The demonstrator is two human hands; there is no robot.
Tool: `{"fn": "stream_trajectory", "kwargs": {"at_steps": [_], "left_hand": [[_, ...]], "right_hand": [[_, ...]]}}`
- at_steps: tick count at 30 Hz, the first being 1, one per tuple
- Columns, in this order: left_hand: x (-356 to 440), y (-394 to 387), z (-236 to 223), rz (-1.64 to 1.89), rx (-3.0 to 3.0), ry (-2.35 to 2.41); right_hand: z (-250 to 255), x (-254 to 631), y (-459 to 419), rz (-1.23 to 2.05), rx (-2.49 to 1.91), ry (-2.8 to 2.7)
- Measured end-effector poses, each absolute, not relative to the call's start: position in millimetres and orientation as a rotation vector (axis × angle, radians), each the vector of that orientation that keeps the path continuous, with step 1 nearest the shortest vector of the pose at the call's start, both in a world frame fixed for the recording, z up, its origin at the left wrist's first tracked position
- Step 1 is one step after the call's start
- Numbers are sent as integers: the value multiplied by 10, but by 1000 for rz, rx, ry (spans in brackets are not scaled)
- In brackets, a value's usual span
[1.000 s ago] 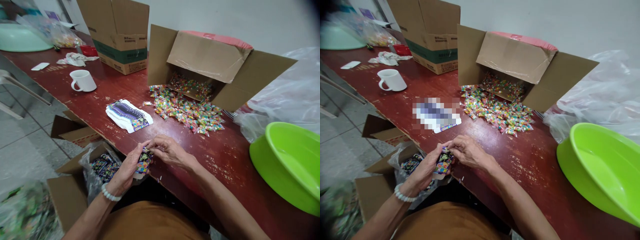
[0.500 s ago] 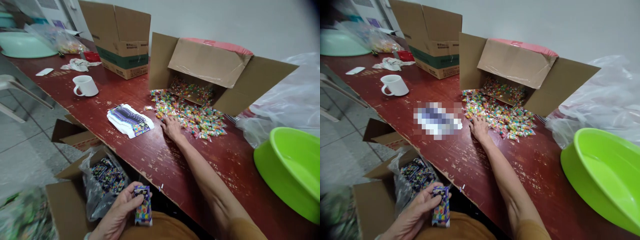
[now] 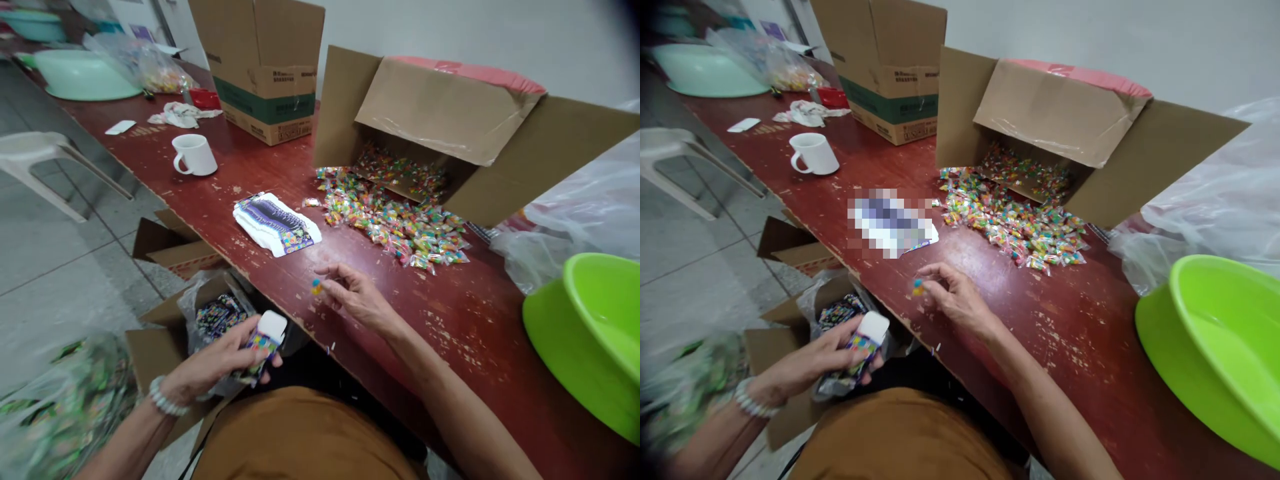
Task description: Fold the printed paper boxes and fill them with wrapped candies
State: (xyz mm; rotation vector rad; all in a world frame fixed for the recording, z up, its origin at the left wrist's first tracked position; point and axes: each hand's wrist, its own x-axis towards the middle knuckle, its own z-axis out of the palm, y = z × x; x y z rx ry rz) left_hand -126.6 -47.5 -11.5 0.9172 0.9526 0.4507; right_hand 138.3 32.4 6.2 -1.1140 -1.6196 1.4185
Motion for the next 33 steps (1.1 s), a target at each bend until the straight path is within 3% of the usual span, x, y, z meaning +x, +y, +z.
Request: {"fn": "stream_trajectory", "kwargs": {"at_steps": [6,12,19,25,33], "left_hand": [[-848,-413,56,673,1049,952],[-697,-449,110,805,1040,981],[-679,-493,30,956,947,894],[-584,-494,14,1019,756,908],[-551,-455,41,1051,674,909]], "right_hand": [[30,1102,28,1396,-1102,-1606],[192,1157,32,1153,-1023,-1864],[188,1181,-12,1545,-1131,-1294],[136,1027,-152,1931,-896,-1129],[-58,932,-168,1880,-843,-904]]}}
